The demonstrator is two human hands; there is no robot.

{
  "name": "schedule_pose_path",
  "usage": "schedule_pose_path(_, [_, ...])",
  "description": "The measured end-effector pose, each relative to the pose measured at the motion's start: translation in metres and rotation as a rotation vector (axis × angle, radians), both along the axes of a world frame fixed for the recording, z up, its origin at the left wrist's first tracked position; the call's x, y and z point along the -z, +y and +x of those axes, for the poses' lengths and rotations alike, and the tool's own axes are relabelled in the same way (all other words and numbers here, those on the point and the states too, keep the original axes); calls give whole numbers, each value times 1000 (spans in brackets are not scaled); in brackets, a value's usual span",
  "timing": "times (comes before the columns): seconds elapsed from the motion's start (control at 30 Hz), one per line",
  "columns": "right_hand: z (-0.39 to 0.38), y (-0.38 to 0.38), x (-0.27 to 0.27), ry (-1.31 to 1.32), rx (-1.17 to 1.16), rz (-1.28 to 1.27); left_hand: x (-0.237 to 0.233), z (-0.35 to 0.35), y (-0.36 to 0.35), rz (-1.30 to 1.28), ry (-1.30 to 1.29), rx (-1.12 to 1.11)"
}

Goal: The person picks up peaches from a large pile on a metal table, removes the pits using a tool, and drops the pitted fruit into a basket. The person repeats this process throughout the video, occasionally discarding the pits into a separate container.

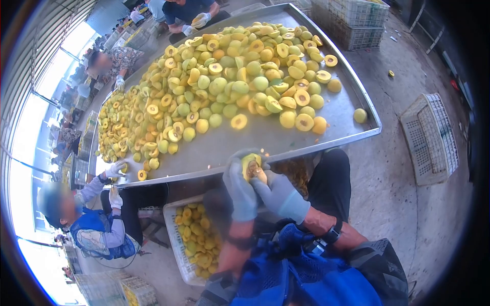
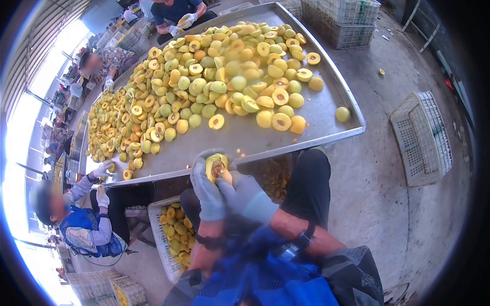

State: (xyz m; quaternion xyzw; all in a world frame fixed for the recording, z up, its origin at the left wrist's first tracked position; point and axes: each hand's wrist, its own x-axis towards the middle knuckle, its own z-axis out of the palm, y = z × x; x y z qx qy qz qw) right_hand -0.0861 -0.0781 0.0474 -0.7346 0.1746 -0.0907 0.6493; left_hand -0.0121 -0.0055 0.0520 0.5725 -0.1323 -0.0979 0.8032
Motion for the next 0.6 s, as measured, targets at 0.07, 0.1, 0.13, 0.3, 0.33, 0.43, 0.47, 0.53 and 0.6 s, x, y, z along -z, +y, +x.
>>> schedule_pose_path(0.07, [1, -4, -1, 31, -26, 2, -3, 1, -3, 45, -52, -5])
schedule_pose_path(0.1, [1, -5, 0, 44, -32, 16, -4, 1, -3, 106, -108, -7])
schedule_pose_path(0.13, [0, -4, 1, 59, -41, 32, -4, 1, -3, 109, -92, -11])
schedule_pose_path(0.3, [-1, -5, 12, 5, -50, 3, 2, 7, -7, 11, 68, -66])
schedule_pose_path(0.33, [0, -4, 10, 6, -58, 10, 4, 8, -4, 16, 77, -51])
schedule_pose_path(0.43, [0, -2, 6, 33, -94, 122, 6, 15, 7, 27, 131, 36])
schedule_pose_path(0.47, [1, -2, 6, 45, -110, 186, 4, 16, 8, 37, 140, 51])
schedule_pose_path(0.53, [0, -4, 7, 73, -141, 314, -5, 16, 2, 60, 131, 20])
schedule_pose_path(0.6, [-2, -7, 2, 114, -171, 431, -5, 19, 2, 52, 182, 41])
